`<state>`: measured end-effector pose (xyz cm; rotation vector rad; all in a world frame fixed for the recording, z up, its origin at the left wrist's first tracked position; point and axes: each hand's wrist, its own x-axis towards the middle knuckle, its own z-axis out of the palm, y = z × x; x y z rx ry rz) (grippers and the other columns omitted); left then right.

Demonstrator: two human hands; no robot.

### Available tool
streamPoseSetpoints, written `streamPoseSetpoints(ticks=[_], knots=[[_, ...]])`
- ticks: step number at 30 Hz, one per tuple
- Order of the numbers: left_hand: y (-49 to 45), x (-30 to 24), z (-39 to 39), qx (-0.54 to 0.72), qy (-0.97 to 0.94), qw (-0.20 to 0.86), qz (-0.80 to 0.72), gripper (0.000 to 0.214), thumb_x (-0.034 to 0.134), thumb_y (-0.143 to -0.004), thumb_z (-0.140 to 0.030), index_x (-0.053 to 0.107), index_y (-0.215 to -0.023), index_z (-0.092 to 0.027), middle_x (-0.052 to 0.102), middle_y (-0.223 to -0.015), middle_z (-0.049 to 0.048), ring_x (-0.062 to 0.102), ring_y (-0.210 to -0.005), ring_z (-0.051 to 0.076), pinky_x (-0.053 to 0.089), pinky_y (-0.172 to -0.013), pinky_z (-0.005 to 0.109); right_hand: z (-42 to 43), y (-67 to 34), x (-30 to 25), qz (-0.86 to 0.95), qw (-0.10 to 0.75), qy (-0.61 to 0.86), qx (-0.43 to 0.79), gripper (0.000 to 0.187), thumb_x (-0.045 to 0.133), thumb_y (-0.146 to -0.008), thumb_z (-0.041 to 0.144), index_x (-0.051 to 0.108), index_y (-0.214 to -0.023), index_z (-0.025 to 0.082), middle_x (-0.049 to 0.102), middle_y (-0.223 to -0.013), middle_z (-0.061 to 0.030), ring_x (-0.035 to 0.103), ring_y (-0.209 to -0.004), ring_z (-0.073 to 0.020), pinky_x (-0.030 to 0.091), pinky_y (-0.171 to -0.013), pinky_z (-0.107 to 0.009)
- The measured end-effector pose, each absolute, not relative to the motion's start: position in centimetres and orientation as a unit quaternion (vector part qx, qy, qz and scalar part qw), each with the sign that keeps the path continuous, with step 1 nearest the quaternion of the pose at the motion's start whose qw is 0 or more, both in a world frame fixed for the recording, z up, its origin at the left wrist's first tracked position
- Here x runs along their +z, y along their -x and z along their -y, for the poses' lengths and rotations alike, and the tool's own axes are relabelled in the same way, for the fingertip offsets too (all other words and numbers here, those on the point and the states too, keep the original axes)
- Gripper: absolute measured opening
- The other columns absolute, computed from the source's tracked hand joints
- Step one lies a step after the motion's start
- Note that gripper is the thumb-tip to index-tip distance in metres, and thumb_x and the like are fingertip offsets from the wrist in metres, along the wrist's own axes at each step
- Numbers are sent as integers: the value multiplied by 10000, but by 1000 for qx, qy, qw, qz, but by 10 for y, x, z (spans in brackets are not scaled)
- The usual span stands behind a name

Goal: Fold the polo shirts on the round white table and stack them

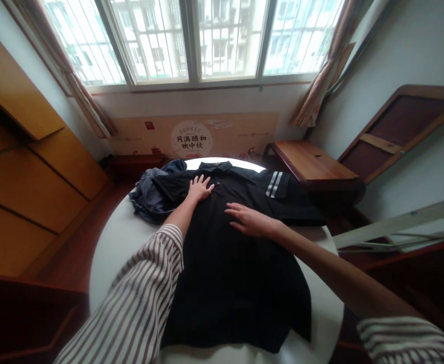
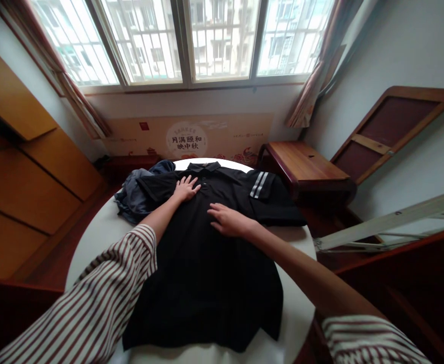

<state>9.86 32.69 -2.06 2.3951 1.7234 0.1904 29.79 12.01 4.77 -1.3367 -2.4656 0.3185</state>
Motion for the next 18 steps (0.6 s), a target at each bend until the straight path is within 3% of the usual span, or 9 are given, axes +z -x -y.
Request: streamPoseSetpoints(ticks=[2,5,9,12,14,18], knots=[[-99,-22,-327,68,-805,96,-581,683,330,-961,-612,317,-1561,-285,216,-1652,57,136,-1513,359,113,-1207,552,-66,-306,48,883,129,419,167,419,554,-964,311,588,-1356,168,528,-1457,-122,485,-1352,-250,405,-1144,-401],[-99,-21,-325,85,-799,105,-585,653,385,-961,-576,370,-1538,-272,265,-1635,72,145,-1510,358,105,-1211,548,11,-315,51,881,115,400,225,397,509,-986,295,570,-1372,225,532,-1456,-80,492,-1344,-219,422,-1136,-386],[-101,-8,-310,181,-810,127,-543,552,466,-960,-409,494,-1451,-159,364,-1575,149,247,-1478,334,146,-1219,488,68,-320,54,858,128,453,204,208,507,-988,280,674,-1084,203,646,-1175,-110,608,-1109,-226,538,-956,-382],[-102,12,-279,262,-835,181,-449,446,508,-938,-321,594,-1344,-159,478,-1491,138,362,-1421,282,198,-1217,411,85,-326,52,841,109,497,186,122,573,-937,267,657,-870,210,653,-972,-96,631,-911,-230,577,-822,-401],[-97,29,-244,289,-835,230,-407,392,533,-926,-333,644,-1275,-195,549,-1416,114,446,-1356,268,264,-1196,395,94,-333,46,832,100,516,178,87,610,-877,211,674,-935,219,665,-1047,-106,637,-992,-252,579,-867,-422],[-57,56,-141,257,-847,313,-344,304,615,-883,-404,728,-1132,-271,677,-1191,102,582,-1177,285,396,-1114,414,112,-347,23,843,112,507,144,540,599,-804,175,590,-1338,261,577,-1394,-112,457,-1370,-317,440,-1098,-559]])
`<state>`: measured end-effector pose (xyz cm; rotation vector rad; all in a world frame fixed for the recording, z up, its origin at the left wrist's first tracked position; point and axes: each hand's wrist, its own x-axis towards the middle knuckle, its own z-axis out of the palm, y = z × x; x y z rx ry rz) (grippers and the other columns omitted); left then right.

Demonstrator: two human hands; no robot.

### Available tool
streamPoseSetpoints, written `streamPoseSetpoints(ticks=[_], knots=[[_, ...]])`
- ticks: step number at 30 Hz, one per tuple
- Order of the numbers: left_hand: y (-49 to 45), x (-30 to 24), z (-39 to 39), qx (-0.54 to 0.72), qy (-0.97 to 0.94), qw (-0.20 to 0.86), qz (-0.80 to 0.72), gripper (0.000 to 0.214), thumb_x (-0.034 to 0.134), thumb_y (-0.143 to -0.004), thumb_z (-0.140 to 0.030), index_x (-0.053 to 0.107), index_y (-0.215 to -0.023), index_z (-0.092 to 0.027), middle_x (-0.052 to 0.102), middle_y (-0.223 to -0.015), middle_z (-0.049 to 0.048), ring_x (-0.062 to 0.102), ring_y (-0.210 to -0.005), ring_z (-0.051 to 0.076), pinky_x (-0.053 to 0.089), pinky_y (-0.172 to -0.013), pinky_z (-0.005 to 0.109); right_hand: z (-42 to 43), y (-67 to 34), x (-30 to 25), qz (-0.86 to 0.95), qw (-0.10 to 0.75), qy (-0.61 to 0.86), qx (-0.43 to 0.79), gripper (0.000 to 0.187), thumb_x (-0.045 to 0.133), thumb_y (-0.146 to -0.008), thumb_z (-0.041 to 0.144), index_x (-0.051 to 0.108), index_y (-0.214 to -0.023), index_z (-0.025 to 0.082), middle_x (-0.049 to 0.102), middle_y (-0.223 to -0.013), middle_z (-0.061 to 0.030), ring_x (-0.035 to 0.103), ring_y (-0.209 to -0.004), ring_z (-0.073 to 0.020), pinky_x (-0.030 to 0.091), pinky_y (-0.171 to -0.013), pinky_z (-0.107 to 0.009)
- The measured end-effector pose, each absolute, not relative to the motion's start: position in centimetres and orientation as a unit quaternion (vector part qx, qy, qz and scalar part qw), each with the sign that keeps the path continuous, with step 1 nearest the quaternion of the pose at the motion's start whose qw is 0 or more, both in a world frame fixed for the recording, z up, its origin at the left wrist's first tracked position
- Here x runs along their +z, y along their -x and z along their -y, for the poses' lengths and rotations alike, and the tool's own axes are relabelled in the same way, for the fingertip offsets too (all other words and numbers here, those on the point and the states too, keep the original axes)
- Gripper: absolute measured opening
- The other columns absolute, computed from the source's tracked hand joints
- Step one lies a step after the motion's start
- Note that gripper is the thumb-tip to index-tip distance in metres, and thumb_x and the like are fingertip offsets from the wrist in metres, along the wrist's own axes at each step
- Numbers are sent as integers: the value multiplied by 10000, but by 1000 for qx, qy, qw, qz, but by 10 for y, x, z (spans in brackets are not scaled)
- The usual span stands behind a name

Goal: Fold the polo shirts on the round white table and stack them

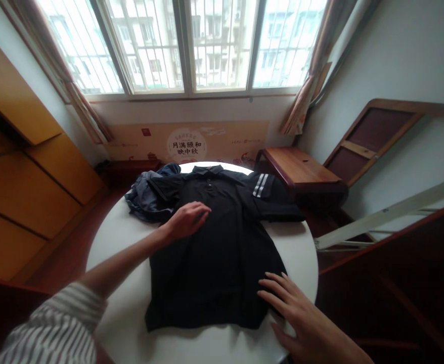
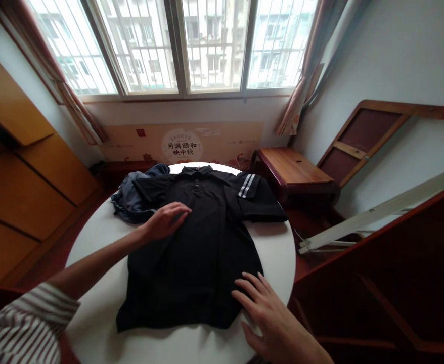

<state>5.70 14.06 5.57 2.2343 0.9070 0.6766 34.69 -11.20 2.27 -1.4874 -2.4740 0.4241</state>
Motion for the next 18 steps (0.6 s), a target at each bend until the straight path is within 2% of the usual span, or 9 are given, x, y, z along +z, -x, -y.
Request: streamPoseSetpoints(ticks=[2,3,6,7,8,11,13,15,18], knots=[[-25,62,-84,191,-885,305,-296,269,634,-882,-399,745,-1114,-319,710,-1103,94,629,-1078,274,436,-1066,413,118,-352,7,847,112,502,134,656,571,-792,154,519,-1429,302,524,-1469,-84,399,-1419,-324,366,-1132,-624],[-9,62,-59,165,-902,289,-275,304,646,-879,-399,725,-1167,-342,716,-1093,87,640,-1046,264,454,-1043,407,120,-354,-1,846,115,504,128,682,551,-782,127,511,-1437,313,519,-1477,-74,406,-1416,-320,360,-1133,-629],[34,47,2,111,-932,233,-255,681,752,-789,-487,540,-1419,-340,652,-1281,107,597,-1159,286,484,-1032,407,117,-357,-21,845,149,507,78,669,500,-753,62,568,-1380,285,589,-1404,-83,512,-1334,-301,429,-1096,-578],[45,37,16,114,-936,207,-261,766,767,-773,-496,487,-1463,-316,625,-1327,119,577,-1196,296,493,-1032,414,114,-358,-25,844,169,506,51,638,488,-752,49,596,-1341,267,626,-1352,-90,560,-1281,-293,465,-1067,-549],[54,27,26,127,-938,173,-271,758,754,-799,-462,463,-1478,-295,614,-1340,126,570,-1211,295,505,-1025,417,110,-359,-28,841,193,504,23,596,475,-756,38,623,-1293,251,661,-1289,-95,606,-1215,-283,496,-1035,-521],[68,3,41,188,-938,76,-281,463,569,-946,-211,526,-1405,-250,672,-1226,108,618,-1129,243,549,-961,377,99,-360,-25,823,257,505,-47,429,446,-795,15,672,-1098,219,714,-1058,-79,686,-996,-243,545,-951,-455],[72,0,43,234,-931,56,-273,377,457,-975,-106,579,-1312,-222,701,-1089,91,651,-1012,202,569,-887,323,95,-361,-16,805,295,510,-72,310,455,-838,35,658,-995,210,701,-950,-66,689,-906,-228,567,-883,-414],[77,8,42,275,-914,67,-290,285,457,-981,-96,609,-1199,-200,686,-962,74,651,-893,174,569,-796,275,94,-364,-4,789,329,514,-76,242,462,-880,70,635,-976,210,685,-934,-66,686,-886,-216,582,-807,-359],[89,24,39,307,-887,74,-338,92,558,-961,-131,612,-1004,-193,623,-831,34,615,-764,141,537,-688,228,96,-375,13,773,361,518,-65,223,448,-928,111,614,-1033,216,671,-979,-65,691,-877,-190,588,-748,-296]])
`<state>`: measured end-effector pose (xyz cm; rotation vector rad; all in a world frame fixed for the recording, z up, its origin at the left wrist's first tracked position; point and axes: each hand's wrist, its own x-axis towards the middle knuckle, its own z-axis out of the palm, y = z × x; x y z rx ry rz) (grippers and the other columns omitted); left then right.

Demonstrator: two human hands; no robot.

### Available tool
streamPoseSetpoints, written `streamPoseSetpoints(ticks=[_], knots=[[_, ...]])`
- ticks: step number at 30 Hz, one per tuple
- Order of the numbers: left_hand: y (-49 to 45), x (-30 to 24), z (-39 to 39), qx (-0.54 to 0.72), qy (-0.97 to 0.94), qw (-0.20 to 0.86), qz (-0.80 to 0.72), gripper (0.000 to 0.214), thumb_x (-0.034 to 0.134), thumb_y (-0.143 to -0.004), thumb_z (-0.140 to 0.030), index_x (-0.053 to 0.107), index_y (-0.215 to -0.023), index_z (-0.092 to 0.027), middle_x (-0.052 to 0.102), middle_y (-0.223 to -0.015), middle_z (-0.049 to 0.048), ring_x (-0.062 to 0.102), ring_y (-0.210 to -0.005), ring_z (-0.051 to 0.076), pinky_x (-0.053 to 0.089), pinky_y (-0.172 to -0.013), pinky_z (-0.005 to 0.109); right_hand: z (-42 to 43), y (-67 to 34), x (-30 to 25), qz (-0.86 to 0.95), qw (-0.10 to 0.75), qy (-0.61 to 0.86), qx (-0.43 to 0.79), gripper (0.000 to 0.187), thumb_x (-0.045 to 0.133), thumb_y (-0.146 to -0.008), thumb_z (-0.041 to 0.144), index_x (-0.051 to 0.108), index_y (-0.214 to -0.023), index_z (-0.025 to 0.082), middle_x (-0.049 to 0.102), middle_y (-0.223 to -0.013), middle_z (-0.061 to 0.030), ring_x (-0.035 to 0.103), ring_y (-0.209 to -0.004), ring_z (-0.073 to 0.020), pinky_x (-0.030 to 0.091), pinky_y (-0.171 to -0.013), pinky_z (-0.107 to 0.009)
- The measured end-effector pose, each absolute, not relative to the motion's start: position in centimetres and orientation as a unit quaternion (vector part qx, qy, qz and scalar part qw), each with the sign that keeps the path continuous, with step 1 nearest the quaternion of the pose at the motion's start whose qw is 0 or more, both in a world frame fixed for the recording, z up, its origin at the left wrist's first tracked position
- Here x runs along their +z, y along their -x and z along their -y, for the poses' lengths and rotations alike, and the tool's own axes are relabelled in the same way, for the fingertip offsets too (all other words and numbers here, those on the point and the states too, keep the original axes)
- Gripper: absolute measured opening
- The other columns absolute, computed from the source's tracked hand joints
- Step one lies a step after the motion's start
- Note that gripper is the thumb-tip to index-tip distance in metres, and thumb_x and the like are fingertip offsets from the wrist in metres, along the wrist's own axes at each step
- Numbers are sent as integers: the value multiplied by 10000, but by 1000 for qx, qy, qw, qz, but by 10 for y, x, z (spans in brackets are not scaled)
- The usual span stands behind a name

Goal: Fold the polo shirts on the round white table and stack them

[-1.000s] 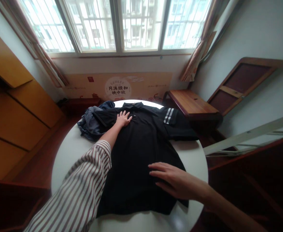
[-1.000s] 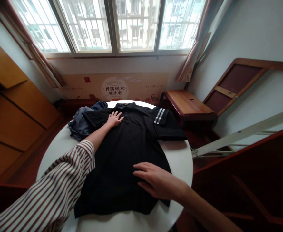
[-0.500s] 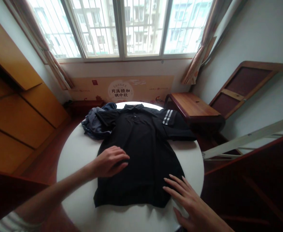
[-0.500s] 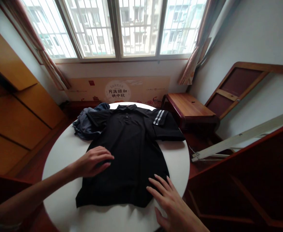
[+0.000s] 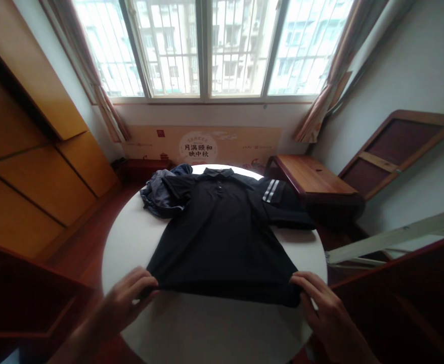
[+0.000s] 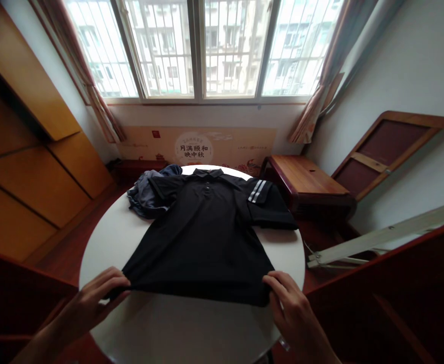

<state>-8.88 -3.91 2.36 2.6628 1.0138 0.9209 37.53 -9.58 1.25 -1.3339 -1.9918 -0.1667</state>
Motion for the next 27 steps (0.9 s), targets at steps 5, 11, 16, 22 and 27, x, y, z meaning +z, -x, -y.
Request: streamPoseSetpoints(ticks=[5,11,16,22,27], knots=[[118,22,34,245,-925,25,-290,149,568,-970,-192,647,-1095,-213,638,-835,31,617,-731,137,529,-664,218,105,-397,27,749,386,534,-71,218,433,-956,132,601,-1053,231,662,-979,-43,694,-805,-151,576,-702,-242],[143,6,44,233,-932,-8,-277,455,437,-957,-28,591,-1322,-252,624,-823,26,595,-689,111,507,-647,190,121,-410,19,732,384,556,-89,199,434,-880,95,579,-870,231,678,-969,-35,691,-855,-163,531,-792,-253],[157,9,54,204,-937,19,-281,498,457,-931,-5,597,-1325,-275,610,-821,21,585,-710,108,500,-672,192,127,-411,11,773,325,544,7,216,442,-847,93,596,-772,224,683,-831,-34,688,-745,-152,541,-675,-205],[159,27,65,122,-929,77,-340,203,570,-911,-136,725,-934,-265,613,-794,18,559,-670,121,481,-628,190,124,-413,11,817,264,513,13,220,481,-790,91,622,-707,238,650,-720,-27,677,-746,-194,576,-788,-273],[144,45,56,105,-920,116,-360,253,538,-951,-209,655,-726,-210,621,-770,29,571,-692,143,463,-646,225,117,-422,17,834,271,481,-20,234,463,-801,71,623,-797,242,675,-830,-26,686,-873,-211,524,-960,-328]])
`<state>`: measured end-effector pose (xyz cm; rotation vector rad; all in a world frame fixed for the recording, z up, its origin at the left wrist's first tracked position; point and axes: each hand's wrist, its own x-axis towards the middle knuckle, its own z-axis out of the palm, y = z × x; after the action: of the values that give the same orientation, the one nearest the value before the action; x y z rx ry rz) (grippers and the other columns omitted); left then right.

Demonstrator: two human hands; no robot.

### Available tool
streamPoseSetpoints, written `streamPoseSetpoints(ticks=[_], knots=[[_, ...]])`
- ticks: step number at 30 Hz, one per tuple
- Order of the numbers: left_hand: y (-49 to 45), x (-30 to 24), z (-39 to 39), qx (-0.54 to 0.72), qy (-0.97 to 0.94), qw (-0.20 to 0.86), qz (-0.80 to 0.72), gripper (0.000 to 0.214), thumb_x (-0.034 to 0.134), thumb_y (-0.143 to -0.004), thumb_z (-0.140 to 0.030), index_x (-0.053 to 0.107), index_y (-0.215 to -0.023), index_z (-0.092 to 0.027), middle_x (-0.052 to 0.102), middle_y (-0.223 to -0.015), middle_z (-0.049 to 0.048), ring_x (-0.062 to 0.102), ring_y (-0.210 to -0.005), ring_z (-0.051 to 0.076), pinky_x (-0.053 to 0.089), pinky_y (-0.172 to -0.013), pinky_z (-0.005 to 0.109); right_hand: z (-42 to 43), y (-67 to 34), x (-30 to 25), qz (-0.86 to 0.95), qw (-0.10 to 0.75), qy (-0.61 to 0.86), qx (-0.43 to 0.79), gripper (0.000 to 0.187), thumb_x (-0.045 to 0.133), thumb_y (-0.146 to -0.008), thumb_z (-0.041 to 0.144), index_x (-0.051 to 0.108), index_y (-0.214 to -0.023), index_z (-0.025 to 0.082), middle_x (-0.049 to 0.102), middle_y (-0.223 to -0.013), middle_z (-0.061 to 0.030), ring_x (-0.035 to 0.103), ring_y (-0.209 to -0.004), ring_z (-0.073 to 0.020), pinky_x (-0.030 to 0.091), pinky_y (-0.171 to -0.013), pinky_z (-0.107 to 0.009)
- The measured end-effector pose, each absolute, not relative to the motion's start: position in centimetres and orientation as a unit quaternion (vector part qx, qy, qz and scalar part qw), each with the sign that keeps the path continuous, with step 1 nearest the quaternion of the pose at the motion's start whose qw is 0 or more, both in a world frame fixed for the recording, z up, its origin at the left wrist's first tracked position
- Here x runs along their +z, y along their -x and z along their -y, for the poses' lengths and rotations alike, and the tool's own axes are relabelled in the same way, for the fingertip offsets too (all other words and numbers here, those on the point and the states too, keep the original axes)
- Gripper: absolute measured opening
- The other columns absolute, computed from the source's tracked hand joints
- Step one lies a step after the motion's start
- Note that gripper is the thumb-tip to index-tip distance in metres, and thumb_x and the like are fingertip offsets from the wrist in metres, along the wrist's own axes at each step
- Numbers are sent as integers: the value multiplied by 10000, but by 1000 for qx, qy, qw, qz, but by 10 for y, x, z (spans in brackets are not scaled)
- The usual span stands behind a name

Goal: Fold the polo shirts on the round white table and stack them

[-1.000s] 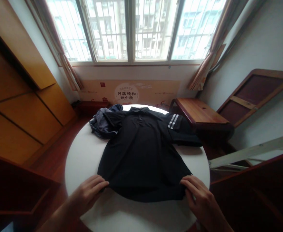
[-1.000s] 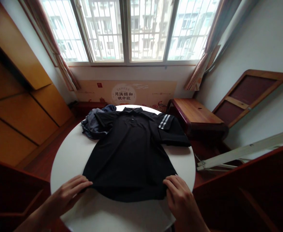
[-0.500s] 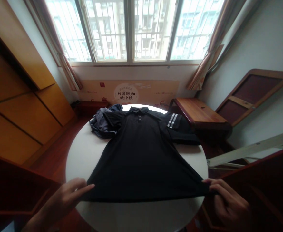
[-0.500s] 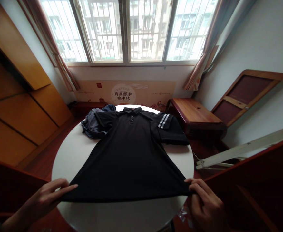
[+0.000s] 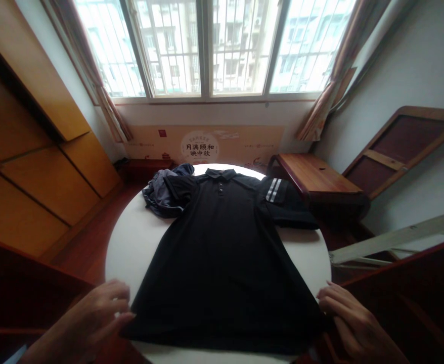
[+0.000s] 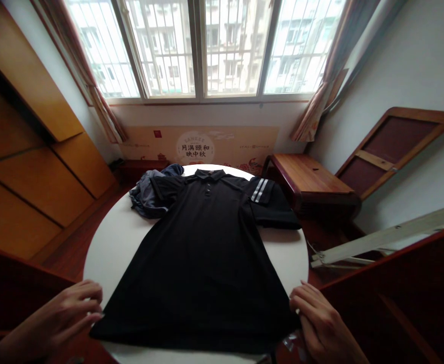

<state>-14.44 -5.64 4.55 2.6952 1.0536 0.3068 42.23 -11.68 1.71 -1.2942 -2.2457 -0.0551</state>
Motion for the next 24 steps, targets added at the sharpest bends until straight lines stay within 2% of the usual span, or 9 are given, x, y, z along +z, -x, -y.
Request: streamPoseSetpoints(ticks=[6,8,10,12,14,16,18,21,24], knots=[[70,51,-11,207,-902,154,-346,350,382,-1040,-275,691,-899,-190,651,-894,57,619,-832,156,486,-785,268,55,-384,39,809,295,504,58,228,423,-890,94,605,-816,208,650,-838,-46,655,-803,-184,538,-740,-294],[36,47,-47,209,-897,182,-344,364,364,-1050,-326,700,-1004,-192,666,-1013,70,639,-938,160,492,-877,274,21,-357,45,830,256,485,105,231,435,-897,109,650,-879,193,674,-932,-71,661,-850,-188,541,-782,-308],[6,39,-85,212,-892,190,-352,400,339,-1052,-365,679,-1141,-173,656,-1186,102,624,-1103,182,465,-1000,293,-8,-328,46,845,205,477,123,270,444,-936,162,687,-1054,168,672,-1147,-130,649,-1049,-230,519,-934,-363],[-18,26,-119,179,-892,176,-375,454,337,-1044,-390,602,-1316,-142,557,-1403,147,510,-1318,232,379,-1127,354,-24,-300,39,854,137,486,126,388,486,-970,295,623,-1303,150,564,-1392,-185,516,-1299,-332,422,-1077,-500],[-33,10,-144,106,-891,155,-414,537,362,-1028,-443,464,-1470,-154,368,-1573,162,327,-1462,298,287,-1184,467,-23,-276,29,866,71,475,141,576,512,-966,453,478,-1479,195,365,-1571,-184,289,-1447,-436,275,-1122,-663],[-39,-6,-156,51,-885,123,-446,608,376,-1012,-512,348,-1544,-217,216,-1641,133,186,-1511,335,211,-1192,561,-6,-260,20,884,37,433,173,704,495,-949,574,339,-1558,258,174,-1645,-153,97,-1491,-462,131,-1123,-740],[-40,-19,-159,37,-884,90,-457,628,363,-1005,-556,306,-1561,-270,166,-1656,101,135,-1522,333,165,-1195,587,17,-253,16,899,39,384,209,777,457,-939,646,234,-1588,282,65,-1658,-138,-10,-1503,-428,19,-1137,-728],[-39,-25,-158,49,-889,70,-451,623,366,-1001,-564,330,-1552,-277,201,-1650,92,167,-1518,323,186,-1198,561,47,-257,21,908,44,317,270,810,452,-930,670,168,-1597,310,39,-1658,-115,-50,-1508,-388,-38,-1145,-707],[-35,-11,-169,97,-892,67,-437,537,376,-1012,-496,510,-1447,-210,433,-1544,117,377,-1436,284,295,-1181,438,51,-266,35,917,28,263,299,777,543,-915,598,243,-1580,330,112,-1658,-93,-9,-1509,-395,18,-1147,-721]])
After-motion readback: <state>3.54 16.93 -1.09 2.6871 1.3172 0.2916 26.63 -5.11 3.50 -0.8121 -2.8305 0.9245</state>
